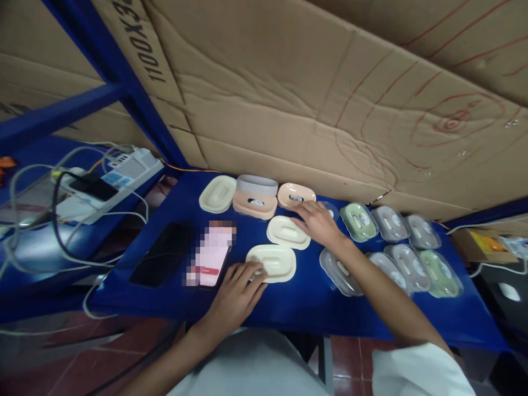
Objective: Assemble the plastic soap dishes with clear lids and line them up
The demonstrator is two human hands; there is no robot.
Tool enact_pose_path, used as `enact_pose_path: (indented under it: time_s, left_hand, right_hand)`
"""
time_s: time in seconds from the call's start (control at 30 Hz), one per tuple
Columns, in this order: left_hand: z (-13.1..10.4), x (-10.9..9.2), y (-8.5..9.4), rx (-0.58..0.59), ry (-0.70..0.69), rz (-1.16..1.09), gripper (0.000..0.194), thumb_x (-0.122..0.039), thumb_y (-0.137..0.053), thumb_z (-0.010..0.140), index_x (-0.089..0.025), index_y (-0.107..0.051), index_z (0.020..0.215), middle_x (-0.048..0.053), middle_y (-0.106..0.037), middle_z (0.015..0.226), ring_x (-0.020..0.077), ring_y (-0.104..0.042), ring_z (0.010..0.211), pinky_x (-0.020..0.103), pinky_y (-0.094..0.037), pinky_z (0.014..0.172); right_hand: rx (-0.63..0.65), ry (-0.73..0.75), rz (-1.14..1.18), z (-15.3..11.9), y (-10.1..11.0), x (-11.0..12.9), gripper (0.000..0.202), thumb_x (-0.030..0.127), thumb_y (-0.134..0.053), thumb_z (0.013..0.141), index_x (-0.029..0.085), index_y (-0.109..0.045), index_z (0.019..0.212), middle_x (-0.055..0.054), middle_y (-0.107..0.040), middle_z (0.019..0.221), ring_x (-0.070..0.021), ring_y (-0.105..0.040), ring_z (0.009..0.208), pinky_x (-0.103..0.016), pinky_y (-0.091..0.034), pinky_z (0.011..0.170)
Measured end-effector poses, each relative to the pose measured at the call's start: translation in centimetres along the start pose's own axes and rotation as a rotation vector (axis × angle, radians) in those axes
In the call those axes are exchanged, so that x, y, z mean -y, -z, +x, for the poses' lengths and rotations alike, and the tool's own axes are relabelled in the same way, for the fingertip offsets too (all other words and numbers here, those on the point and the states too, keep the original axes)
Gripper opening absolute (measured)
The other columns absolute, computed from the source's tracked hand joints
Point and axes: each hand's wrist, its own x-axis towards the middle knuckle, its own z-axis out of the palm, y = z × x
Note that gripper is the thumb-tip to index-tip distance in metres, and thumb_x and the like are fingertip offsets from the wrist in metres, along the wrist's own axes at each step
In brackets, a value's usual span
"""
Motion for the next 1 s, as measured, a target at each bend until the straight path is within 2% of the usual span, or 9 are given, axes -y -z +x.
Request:
enact_pose_path:
  time_s: [0.07, 0.2, 0.33, 0.47, 0.63, 0.87, 0.93, 1.0]
  left_hand:
    - [-0.3, -0.1, 0.2, -0.001, -0.002, 0.004, 0.015, -0.014, -0.061, 0.103, -0.019, -0.068, 0.115, 0.011, -0.072, 0.121, 0.0289, -0.069, 0.113, 0.047, -0.050, 0.099]
    - [-1.3, 0.0, 0.5, 0.012, 0.001, -0.015, 0.015, -0.015, -0.060, 0.104, -0.019, -0.068, 0.116, 0.011, -0.072, 0.123, 0.0276, -0.070, 0.114, 0.047, -0.051, 0.101]
    - [-2.7, 0.0, 1.3, -0.038, 0.001, -0.120, 0.015, -0.016, -0.059, 0.106, -0.019, -0.067, 0.118, 0.010, -0.073, 0.122, 0.0262, -0.070, 0.115, 0.046, -0.050, 0.103]
    - [-3.3, -0.4, 2.7, -0.170, 0.024, -0.247, 0.016, -0.013, -0.059, 0.105, -0.019, -0.066, 0.119, 0.009, -0.074, 0.118, 0.0234, -0.069, 0.116, 0.043, -0.049, 0.105]
    - [-2.3, -0.4, 3.8, -0.290, 0.028, -0.256, 0.019, -0.011, -0.065, 0.102, -0.020, -0.066, 0.118, 0.009, -0.074, 0.117, 0.0234, -0.069, 0.114, 0.042, -0.051, 0.103]
    - [-0.7, -0.2, 4.5, -0.372, 0.163, -0.196, 0.023, -0.013, -0.068, 0.100, -0.025, -0.066, 0.118, 0.006, -0.074, 0.115, 0.0228, -0.071, 0.108, 0.040, -0.055, 0.098]
    - [-0.3, -0.2, 4.5, -0.385, 0.206, -0.184, 0.021, -0.014, -0.067, 0.100, -0.027, -0.065, 0.117, 0.006, -0.074, 0.116, 0.0228, -0.071, 0.109, 0.040, -0.056, 0.099]
    - [0.3, -0.3, 4.4, -0.383, 0.240, -0.175, 0.019, -0.015, -0.066, 0.101, -0.027, -0.065, 0.117, 0.006, -0.074, 0.116, 0.0231, -0.071, 0.110, 0.041, -0.055, 0.100]
  right_hand:
    - [0.005, -0.076, -0.077, 1.3, -0.3, -1.2, 0.038, 0.033, -0.063, 0.104, 0.019, -0.070, 0.139, -0.015, -0.073, 0.138, -0.0323, -0.066, 0.128, -0.047, -0.050, 0.104]
    - [-0.018, -0.129, -0.073, 1.6, -0.4, -2.0, 0.032, 0.030, -0.055, 0.108, 0.017, -0.075, 0.128, -0.015, -0.078, 0.126, -0.0301, -0.071, 0.117, -0.044, -0.052, 0.097]
    - [-0.159, -0.099, -0.045, -1.3, 1.1, 0.6, 0.035, 0.036, -0.052, 0.110, 0.020, -0.072, 0.134, -0.012, -0.079, 0.123, -0.0278, -0.072, 0.114, -0.043, -0.051, 0.098]
    - [-0.087, 0.022, -0.009, -4.1, 1.6, 4.2, 0.033, 0.030, -0.053, 0.111, 0.021, -0.067, 0.139, -0.009, -0.079, 0.122, -0.0252, -0.072, 0.114, -0.040, -0.051, 0.096]
    - [-0.035, 0.052, 0.009, -4.9, 0.2, 5.3, 0.027, 0.028, -0.054, 0.109, 0.018, -0.068, 0.130, -0.012, -0.075, 0.130, -0.0298, -0.065, 0.129, -0.043, -0.049, 0.104]
    - [0.069, -0.006, -0.032, -6.0, 1.2, 5.6, 0.031, 0.019, -0.045, 0.109, 0.018, -0.069, 0.130, -0.014, -0.076, 0.125, -0.0296, -0.069, 0.117, -0.044, -0.048, 0.098]
    - [0.083, -0.027, -0.036, -6.2, 1.4, 5.9, 0.032, 0.022, -0.046, 0.109, 0.018, -0.069, 0.131, -0.016, -0.075, 0.127, -0.0311, -0.068, 0.117, -0.046, -0.048, 0.098]
    - [0.082, -0.029, -0.033, -6.2, 1.2, 6.2, 0.036, 0.029, -0.050, 0.109, 0.018, -0.065, 0.140, -0.017, -0.070, 0.139, -0.0338, -0.064, 0.127, -0.049, -0.047, 0.103]
